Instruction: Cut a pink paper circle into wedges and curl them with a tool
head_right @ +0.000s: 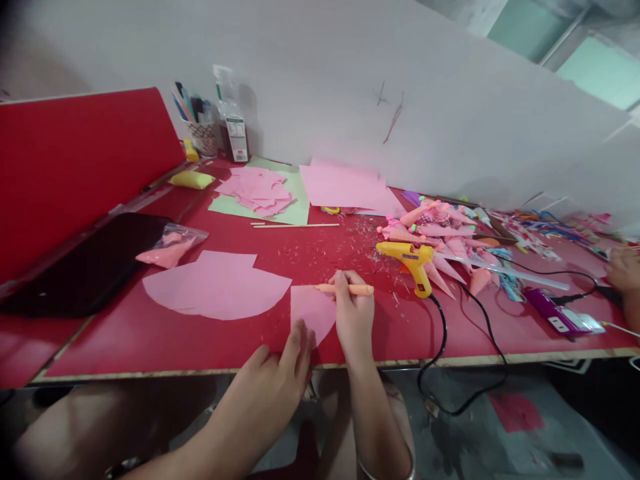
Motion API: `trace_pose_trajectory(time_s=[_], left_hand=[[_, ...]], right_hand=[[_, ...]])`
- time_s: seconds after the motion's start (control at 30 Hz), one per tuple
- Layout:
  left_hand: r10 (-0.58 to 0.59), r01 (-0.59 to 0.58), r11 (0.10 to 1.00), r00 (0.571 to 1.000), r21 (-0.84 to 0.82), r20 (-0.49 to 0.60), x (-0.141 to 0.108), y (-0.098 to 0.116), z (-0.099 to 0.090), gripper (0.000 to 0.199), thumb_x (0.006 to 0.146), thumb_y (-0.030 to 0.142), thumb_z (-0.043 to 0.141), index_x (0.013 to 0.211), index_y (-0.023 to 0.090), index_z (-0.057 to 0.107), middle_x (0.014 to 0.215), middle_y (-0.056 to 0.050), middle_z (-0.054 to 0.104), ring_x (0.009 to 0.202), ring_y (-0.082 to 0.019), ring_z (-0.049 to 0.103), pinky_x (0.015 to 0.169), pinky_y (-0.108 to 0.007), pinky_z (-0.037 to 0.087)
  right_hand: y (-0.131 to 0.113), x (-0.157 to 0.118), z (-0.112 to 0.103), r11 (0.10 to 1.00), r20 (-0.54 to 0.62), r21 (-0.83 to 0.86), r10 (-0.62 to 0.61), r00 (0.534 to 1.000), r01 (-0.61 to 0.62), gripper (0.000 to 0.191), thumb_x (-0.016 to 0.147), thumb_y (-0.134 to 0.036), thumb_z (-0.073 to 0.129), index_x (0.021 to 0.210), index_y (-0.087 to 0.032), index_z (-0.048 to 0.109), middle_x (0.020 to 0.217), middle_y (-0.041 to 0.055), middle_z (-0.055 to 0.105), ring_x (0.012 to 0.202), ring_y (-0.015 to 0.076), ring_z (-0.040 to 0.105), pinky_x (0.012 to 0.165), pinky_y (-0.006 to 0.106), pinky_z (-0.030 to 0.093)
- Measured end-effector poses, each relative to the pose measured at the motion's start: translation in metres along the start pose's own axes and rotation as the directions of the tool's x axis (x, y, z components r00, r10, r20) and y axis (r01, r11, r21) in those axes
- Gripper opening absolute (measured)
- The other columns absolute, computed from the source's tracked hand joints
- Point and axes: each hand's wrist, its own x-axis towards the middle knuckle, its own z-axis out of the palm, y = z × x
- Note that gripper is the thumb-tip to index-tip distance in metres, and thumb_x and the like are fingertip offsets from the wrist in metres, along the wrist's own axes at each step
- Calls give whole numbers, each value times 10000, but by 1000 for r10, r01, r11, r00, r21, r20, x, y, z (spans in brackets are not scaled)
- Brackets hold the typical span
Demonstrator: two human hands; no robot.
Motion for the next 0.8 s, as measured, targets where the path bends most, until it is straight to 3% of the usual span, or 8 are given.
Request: trace_pose_trajectory(time_s=[0.27, 0.47, 0.6, 0.7, 0.8], left_hand=[[-24, 24, 1000, 999, -16, 45, 0, 8, 2, 496, 824, 279, 422, 1288, 108, 388, 1242, -287, 425, 541, -166, 589, 553, -315, 417], [-24, 29, 998, 996, -53, 86, 3, 2, 4, 620, 809, 491, 408, 1297, 111, 372, 1336, -238, 335, 559, -158, 581, 584, -339, 423], [-26, 31, 998, 997, -59, 74, 1, 2, 3, 628, 800, 502, 422, 1287, 108, 386, 1321, -227, 377, 578, -157, 584, 609, -338, 425], [-15, 20, 997, 997, -71, 71, 0, 4, 2, 625, 797, 487, 438, 1285, 100, 386, 1280, -252, 417, 555, -156, 585, 602, -336, 423], [-5, 9, 998, 998, -68, 57, 1, 6, 2, 546, 816, 409, 443, 1256, 88, 425, 1239, -271, 451, 534, -152, 582, 591, -326, 421]], right_hand=[[3, -1, 1, 989, -131, 151, 13, 991, 7, 236, 822, -378, 468, 774, -174, 575, 654, -13, 528, 542, 83, 473, 516, 193, 374], [-5, -5, -2, 992, 70, 113, 54, 996, -62, 208, 768, -375, 548, 811, -177, 594, 653, -4, 572, 561, 105, 534, 509, 199, 413], [-6, -6, -9, 995, 139, 76, 58, 989, -69, 160, 712, -320, 617, 703, -179, 543, 575, -41, 527, 519, 90, 496, 503, 194, 401], [-5, -7, -10, 995, 195, 50, 80, 978, -91, 244, 730, -335, 592, 600, -179, 457, 467, -60, 453, 445, 84, 432, 444, 191, 355], [-6, -9, -7, 994, 236, 23, 96, 967, -104, 240, 753, -339, 559, 607, -185, 447, 439, -66, 431, 419, 87, 423, 420, 193, 338]])
